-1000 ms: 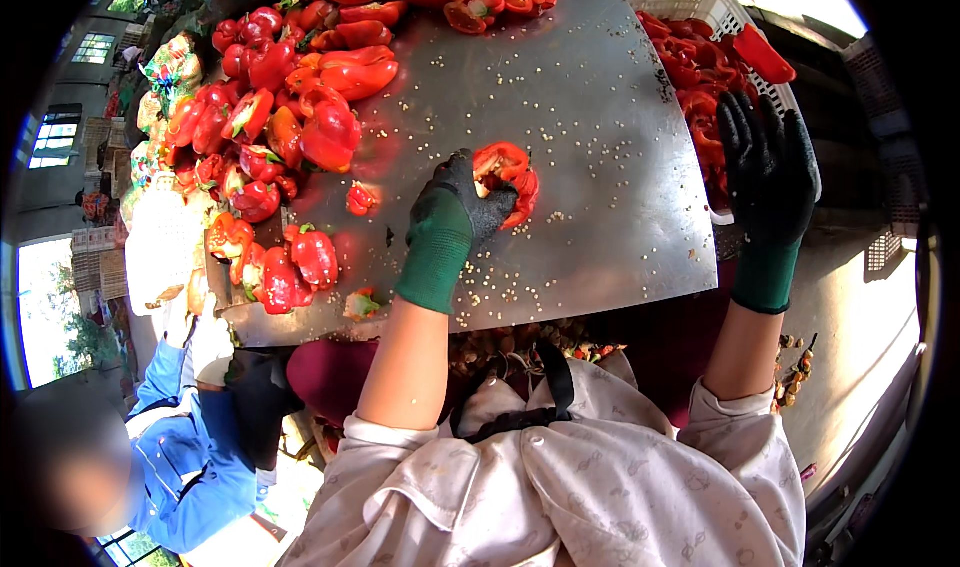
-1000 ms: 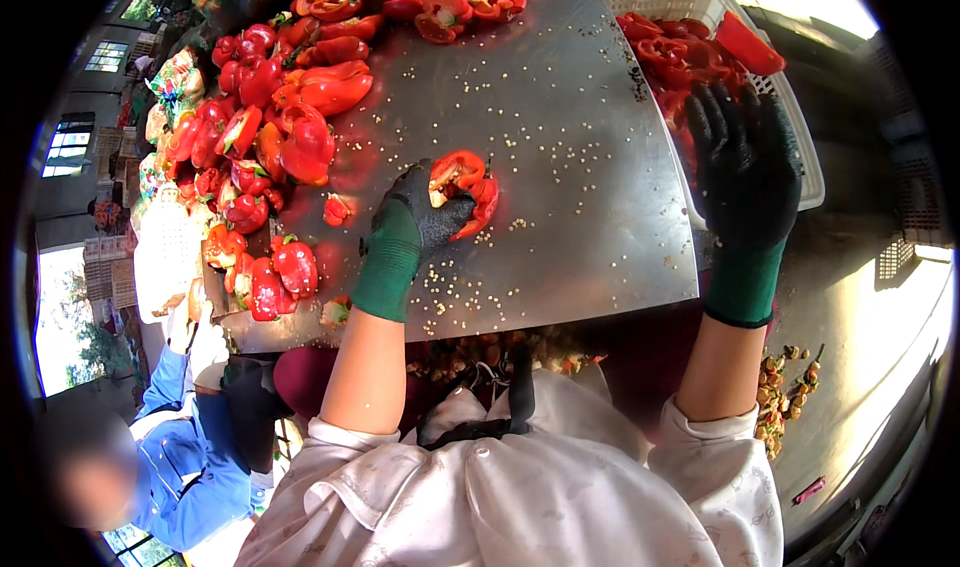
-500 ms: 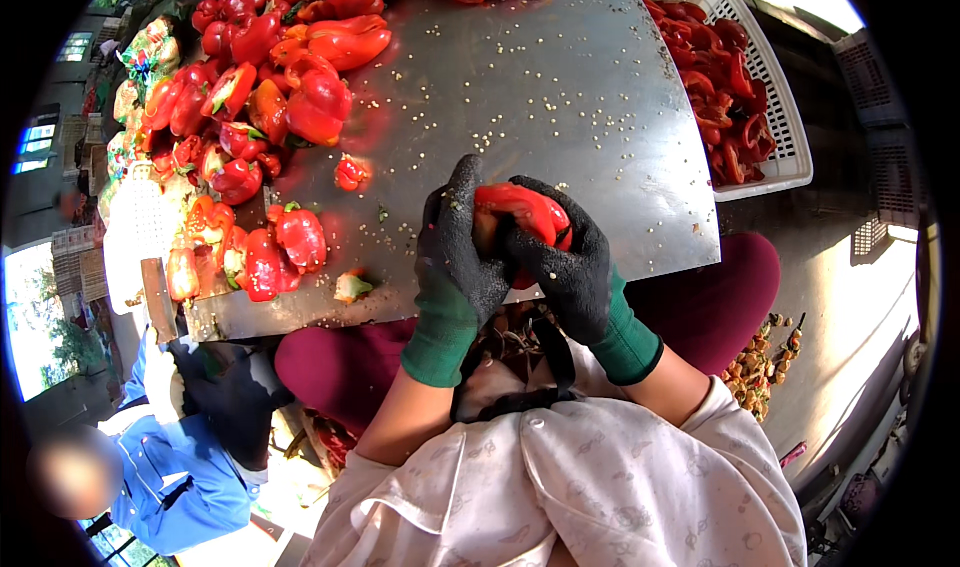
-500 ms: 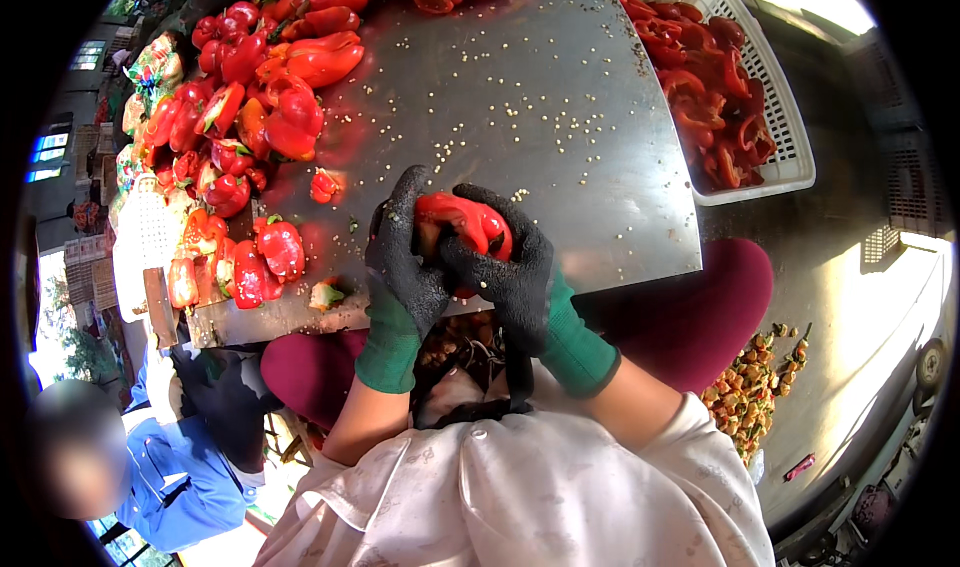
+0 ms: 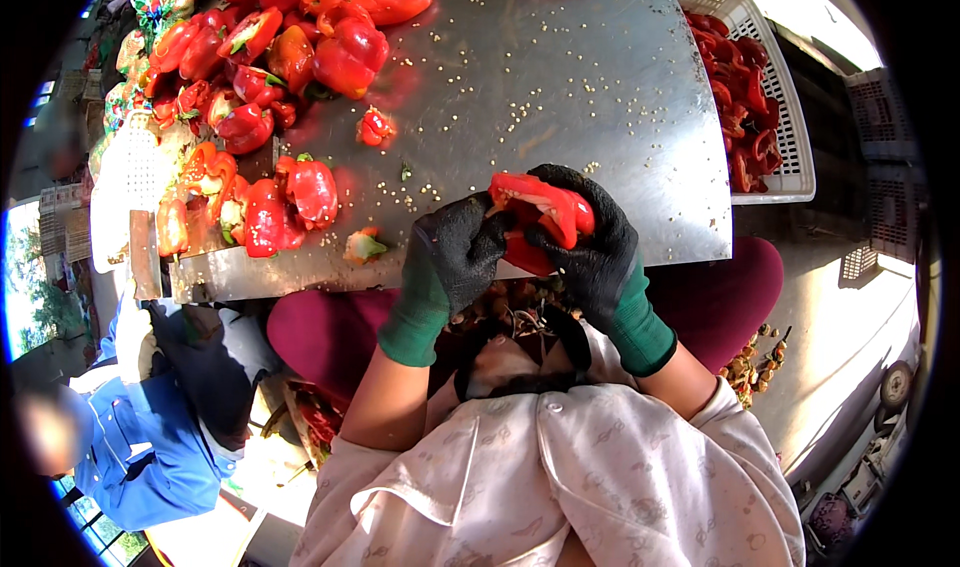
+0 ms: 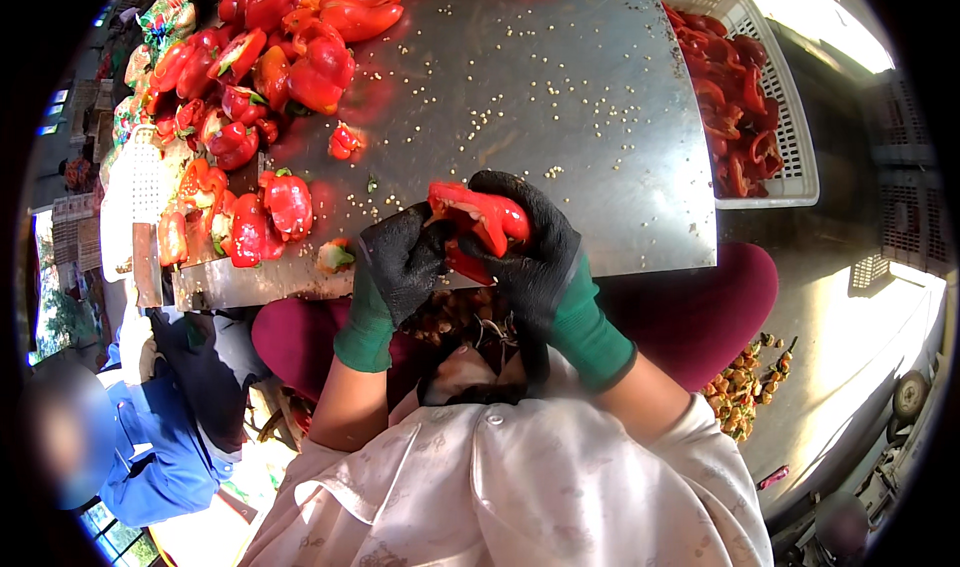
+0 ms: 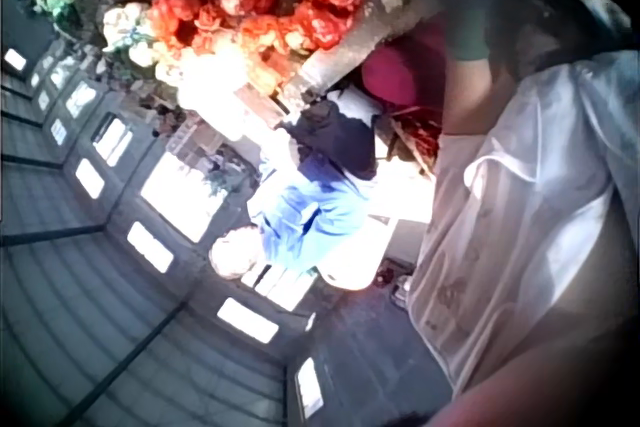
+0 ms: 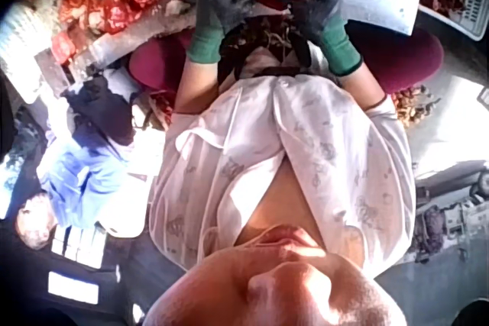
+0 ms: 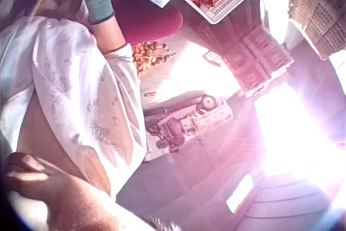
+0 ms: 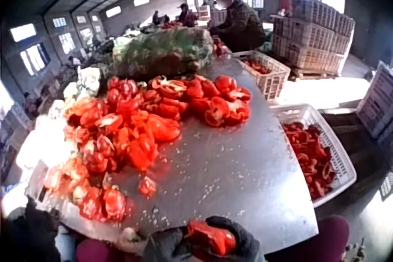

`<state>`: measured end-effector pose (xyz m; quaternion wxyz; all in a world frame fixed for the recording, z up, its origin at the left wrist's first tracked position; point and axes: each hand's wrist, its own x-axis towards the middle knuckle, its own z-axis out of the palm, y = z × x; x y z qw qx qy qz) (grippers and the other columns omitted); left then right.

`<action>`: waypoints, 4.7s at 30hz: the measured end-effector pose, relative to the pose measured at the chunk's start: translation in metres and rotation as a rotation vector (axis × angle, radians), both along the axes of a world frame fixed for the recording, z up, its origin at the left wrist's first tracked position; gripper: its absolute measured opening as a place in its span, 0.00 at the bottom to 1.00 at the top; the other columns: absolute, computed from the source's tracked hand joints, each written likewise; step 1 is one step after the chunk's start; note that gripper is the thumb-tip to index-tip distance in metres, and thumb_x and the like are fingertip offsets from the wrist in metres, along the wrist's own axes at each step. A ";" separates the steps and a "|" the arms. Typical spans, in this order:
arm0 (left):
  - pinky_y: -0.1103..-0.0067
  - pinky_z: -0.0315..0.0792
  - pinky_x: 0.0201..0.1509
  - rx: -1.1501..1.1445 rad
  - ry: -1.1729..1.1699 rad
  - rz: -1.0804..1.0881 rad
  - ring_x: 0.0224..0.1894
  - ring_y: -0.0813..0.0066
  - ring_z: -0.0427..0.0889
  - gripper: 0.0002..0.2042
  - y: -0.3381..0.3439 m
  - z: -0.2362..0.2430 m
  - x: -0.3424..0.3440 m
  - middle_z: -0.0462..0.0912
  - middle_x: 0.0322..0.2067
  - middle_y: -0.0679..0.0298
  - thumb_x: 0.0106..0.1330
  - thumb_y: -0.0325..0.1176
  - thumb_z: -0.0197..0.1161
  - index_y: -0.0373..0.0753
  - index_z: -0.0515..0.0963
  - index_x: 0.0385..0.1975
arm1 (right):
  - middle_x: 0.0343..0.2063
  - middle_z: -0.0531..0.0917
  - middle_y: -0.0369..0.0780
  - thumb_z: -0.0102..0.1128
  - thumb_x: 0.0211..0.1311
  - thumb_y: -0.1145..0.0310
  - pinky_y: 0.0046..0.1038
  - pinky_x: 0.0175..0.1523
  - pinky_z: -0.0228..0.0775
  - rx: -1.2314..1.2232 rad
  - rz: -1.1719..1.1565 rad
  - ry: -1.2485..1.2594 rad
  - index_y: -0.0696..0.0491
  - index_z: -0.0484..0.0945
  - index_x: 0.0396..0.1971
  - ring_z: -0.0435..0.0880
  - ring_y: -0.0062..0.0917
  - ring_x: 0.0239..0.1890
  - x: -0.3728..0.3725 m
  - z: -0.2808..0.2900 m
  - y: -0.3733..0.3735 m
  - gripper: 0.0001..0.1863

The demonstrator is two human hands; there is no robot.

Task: The person removes the stems and seeds from red bell peppers by hand and places the cleaned peppers into a white basket. The person handles each pepper individually, removing the core and seeds before placing it in the basket.

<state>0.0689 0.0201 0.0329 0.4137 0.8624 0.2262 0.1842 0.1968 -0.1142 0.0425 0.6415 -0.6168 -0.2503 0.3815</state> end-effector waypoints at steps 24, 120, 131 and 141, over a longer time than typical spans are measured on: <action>0.77 0.74 0.54 -0.524 -0.089 0.335 0.49 0.76 0.80 0.20 -0.012 0.025 -0.032 0.83 0.46 0.60 0.62 0.21 0.60 0.32 0.75 0.55 | 0.46 0.80 0.48 0.62 0.40 0.82 0.38 0.48 0.78 0.241 0.055 -0.891 0.56 0.79 0.46 0.82 0.44 0.47 -0.007 0.010 0.018 0.26; 0.63 0.76 0.51 0.121 0.001 -0.559 0.47 0.51 0.80 0.19 0.016 -0.011 -0.052 0.80 0.45 0.53 0.58 0.33 0.67 0.42 0.79 0.51 | 0.55 0.79 0.49 0.48 0.68 0.75 0.35 0.63 0.68 0.109 0.429 -0.333 0.62 0.69 0.62 0.78 0.37 0.59 0.017 -0.031 -0.012 0.23; 0.59 0.73 0.56 0.522 0.556 0.705 0.55 0.47 0.76 0.34 0.100 -0.020 -0.097 0.76 0.54 0.46 0.60 0.43 0.67 0.35 0.65 0.64 | 0.56 0.76 0.50 0.61 0.60 0.76 0.35 0.61 0.70 0.355 0.910 -0.555 0.58 0.69 0.63 0.77 0.37 0.57 -0.041 -0.025 0.051 0.29; 0.61 0.74 0.53 0.267 -0.012 0.316 0.53 0.49 0.76 0.43 0.003 -0.037 -0.035 0.76 0.53 0.49 0.53 0.33 0.69 0.34 0.56 0.69 | 0.60 0.71 0.41 0.66 0.60 0.76 0.32 0.66 0.66 0.101 0.263 0.335 0.53 0.53 0.72 0.72 0.27 0.60 -0.035 -0.047 0.075 0.43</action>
